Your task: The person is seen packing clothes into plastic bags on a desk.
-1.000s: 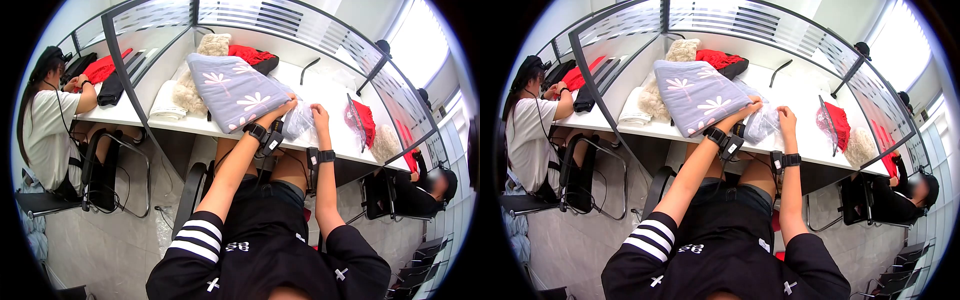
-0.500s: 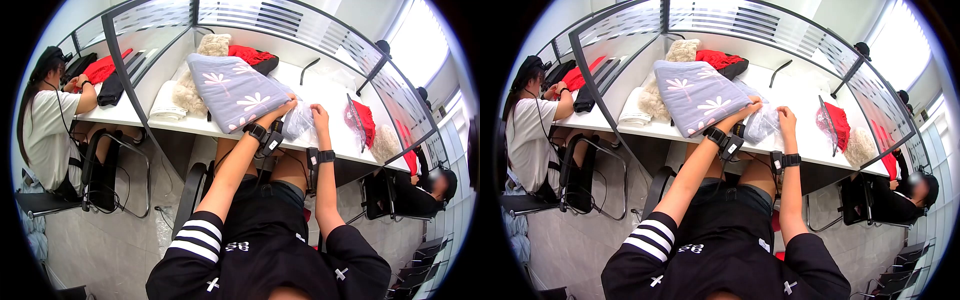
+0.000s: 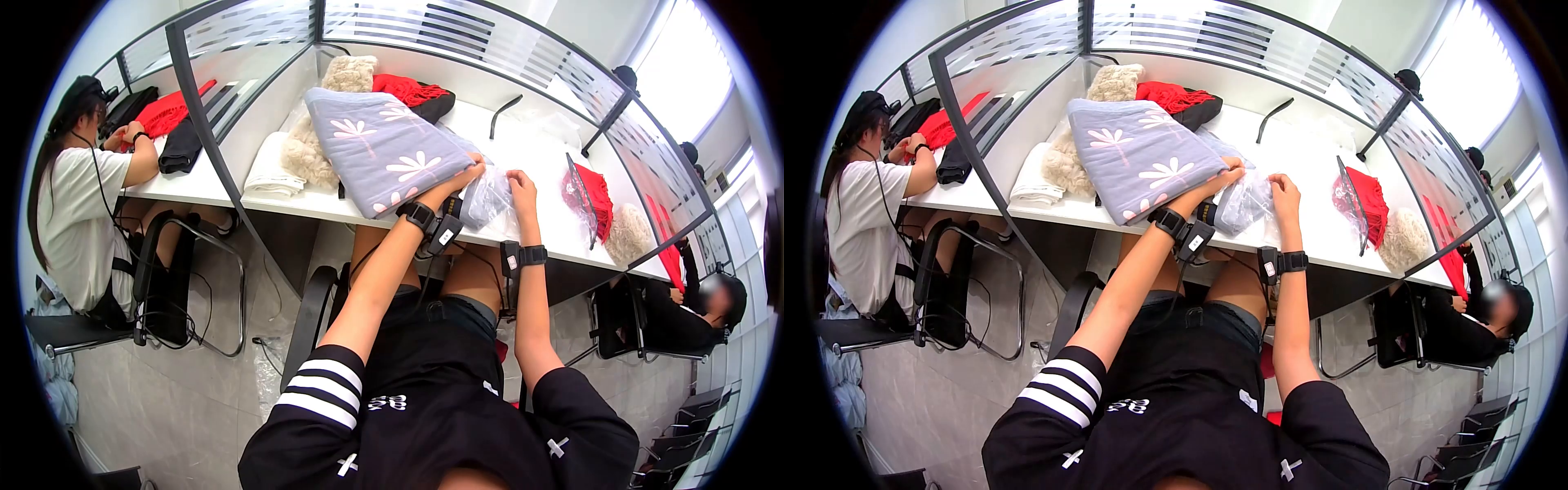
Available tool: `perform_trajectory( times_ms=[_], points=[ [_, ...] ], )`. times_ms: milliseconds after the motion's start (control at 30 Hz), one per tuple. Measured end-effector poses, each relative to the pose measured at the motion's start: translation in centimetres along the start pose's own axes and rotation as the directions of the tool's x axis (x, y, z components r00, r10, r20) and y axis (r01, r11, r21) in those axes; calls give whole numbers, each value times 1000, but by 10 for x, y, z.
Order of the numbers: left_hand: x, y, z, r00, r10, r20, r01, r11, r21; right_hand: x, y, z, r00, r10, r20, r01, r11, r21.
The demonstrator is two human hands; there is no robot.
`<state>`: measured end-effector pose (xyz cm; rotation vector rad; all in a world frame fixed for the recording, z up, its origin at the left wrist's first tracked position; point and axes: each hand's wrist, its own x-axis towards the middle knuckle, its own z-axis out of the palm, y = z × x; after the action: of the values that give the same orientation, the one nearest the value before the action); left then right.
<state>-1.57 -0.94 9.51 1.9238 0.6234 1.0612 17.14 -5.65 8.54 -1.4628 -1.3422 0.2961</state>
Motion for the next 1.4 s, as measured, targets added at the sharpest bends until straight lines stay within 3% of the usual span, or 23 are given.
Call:
perform_trajectory(
  times_ms=[600, 1233, 1400],
  points=[
    [6, -17, 4, 995, 87, -44, -83, 993, 79, -3, -7, -1, 1000, -4, 8, 4, 1000, -14],
    [-3, 7, -1, 998, 47, -39, -43, 994, 102, -6, -6, -1, 1000, 5, -7, -5, 1000, -30],
    [-6, 6, -2, 998, 45, -35, -44, 999, 28, -3, -2, 0, 1000, 8, -11, -8, 999, -52]
  ],
)
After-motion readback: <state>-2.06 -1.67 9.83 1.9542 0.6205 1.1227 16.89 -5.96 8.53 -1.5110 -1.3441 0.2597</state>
